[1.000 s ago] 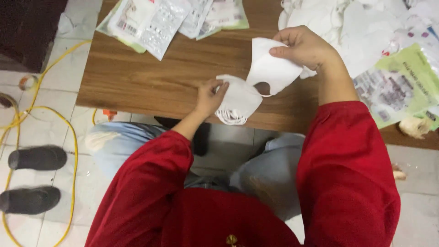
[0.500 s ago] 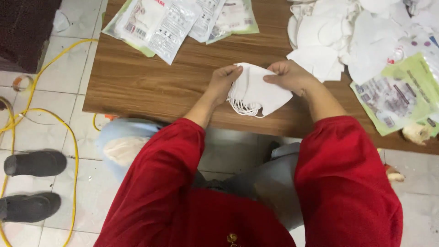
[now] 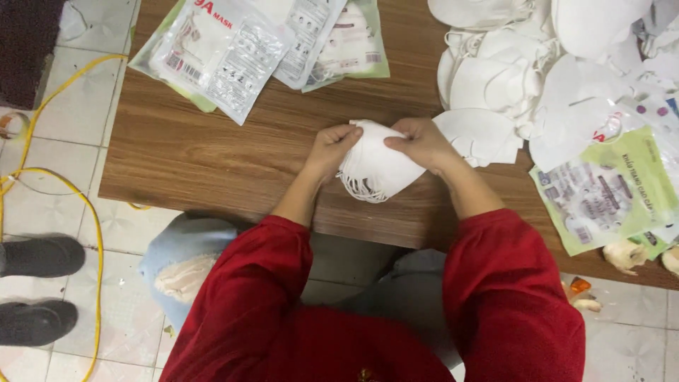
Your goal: The person is organizing and stacking white face masks on a wooden table, preparing them for packaging.
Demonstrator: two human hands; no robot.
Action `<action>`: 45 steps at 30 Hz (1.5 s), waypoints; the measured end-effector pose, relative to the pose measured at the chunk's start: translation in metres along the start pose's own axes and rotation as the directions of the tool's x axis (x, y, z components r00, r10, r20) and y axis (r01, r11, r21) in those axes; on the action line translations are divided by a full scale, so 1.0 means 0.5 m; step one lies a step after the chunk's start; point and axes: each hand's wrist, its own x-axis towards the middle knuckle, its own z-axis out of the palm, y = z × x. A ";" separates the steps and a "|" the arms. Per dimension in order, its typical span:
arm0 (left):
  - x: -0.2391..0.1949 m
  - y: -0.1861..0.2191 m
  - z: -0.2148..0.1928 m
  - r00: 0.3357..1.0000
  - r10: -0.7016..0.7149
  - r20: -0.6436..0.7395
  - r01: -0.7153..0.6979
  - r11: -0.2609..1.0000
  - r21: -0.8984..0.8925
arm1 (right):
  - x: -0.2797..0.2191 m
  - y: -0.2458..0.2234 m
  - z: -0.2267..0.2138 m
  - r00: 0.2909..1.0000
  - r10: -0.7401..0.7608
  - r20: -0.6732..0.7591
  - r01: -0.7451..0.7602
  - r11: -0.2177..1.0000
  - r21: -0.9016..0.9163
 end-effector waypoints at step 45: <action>0.015 0.045 0.108 0.983 0.121 0.136 -0.166 0.903 0.397 | -0.295 -0.142 -0.025 0.915 0.051 -0.400 -0.069 0.997 -0.032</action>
